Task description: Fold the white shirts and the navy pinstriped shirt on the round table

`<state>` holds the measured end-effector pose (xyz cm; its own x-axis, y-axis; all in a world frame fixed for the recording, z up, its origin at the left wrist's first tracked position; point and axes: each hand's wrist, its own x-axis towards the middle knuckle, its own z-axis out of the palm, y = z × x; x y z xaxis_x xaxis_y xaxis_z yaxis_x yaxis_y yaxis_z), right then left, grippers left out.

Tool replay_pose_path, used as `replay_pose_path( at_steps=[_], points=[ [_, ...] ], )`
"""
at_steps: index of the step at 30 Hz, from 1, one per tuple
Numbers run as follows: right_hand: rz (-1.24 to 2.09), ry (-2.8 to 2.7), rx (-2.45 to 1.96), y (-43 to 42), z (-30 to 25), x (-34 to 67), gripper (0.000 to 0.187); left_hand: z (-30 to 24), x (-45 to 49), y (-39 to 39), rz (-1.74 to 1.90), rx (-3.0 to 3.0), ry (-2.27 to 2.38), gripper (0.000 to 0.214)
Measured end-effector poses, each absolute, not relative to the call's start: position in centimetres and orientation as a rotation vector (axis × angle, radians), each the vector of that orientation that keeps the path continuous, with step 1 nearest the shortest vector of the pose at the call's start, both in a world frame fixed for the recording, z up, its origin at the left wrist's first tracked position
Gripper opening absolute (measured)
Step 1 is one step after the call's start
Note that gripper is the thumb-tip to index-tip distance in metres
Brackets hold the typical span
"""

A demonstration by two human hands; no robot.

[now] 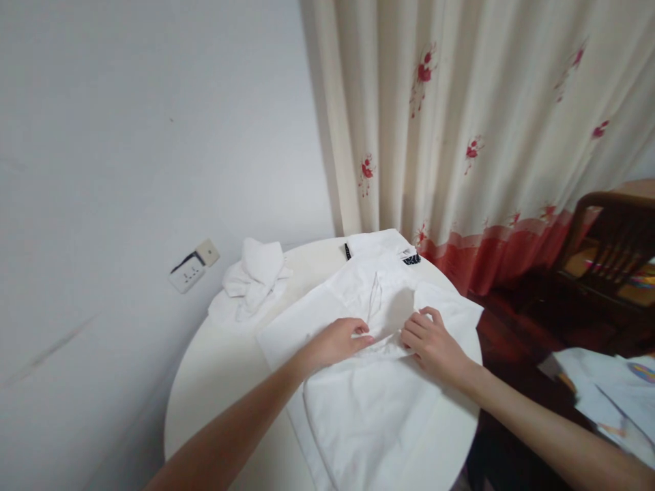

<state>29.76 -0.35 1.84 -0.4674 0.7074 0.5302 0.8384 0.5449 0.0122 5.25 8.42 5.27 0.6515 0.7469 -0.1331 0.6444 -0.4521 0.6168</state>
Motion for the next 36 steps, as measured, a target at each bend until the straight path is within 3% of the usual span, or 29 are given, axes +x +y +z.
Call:
replay_pose_path(
  at_steps=[3,6,10,16,21,25,30,36],
  points=[
    [-0.358,-2.297,-1.245,-2.1,1.3,30.0,0.018,5.5,5.6,8.0,0.209,2.259,1.123,0.054],
    [-0.319,-2.279,-1.258,-3.1,1.0,30.5,0.021,6.1,5.9,7.3,0.262,2.381,0.984,0.054],
    [-0.324,-2.256,-1.289,-3.6,0.9,31.1,0.02,6.7,6.5,5.9,0.067,2.396,0.929,0.066],
    [-0.329,-2.16,-1.489,-4.2,1.6,31.3,0.053,7.2,6.9,4.0,-0.132,2.563,1.028,0.018],
    [-0.338,-2.175,-1.632,-4.1,2.7,32.0,0.025,8.3,6.6,3.6,-0.112,2.717,1.221,0.02],
    [-0.364,-2.034,-1.608,-3.5,4.0,31.5,0.025,10.3,6.2,4.8,0.097,2.617,1.345,0.021],
    [-0.262,-1.818,-1.461,-0.4,6.4,31.1,0.06,14.8,4.4,7.6,0.747,2.428,1.264,0.026],
    [-0.017,-1.652,-1.396,9.6,7.6,32.9,0.092,22.8,2.2,12.4,1.48,2.261,1.154,0.029]
  ],
)
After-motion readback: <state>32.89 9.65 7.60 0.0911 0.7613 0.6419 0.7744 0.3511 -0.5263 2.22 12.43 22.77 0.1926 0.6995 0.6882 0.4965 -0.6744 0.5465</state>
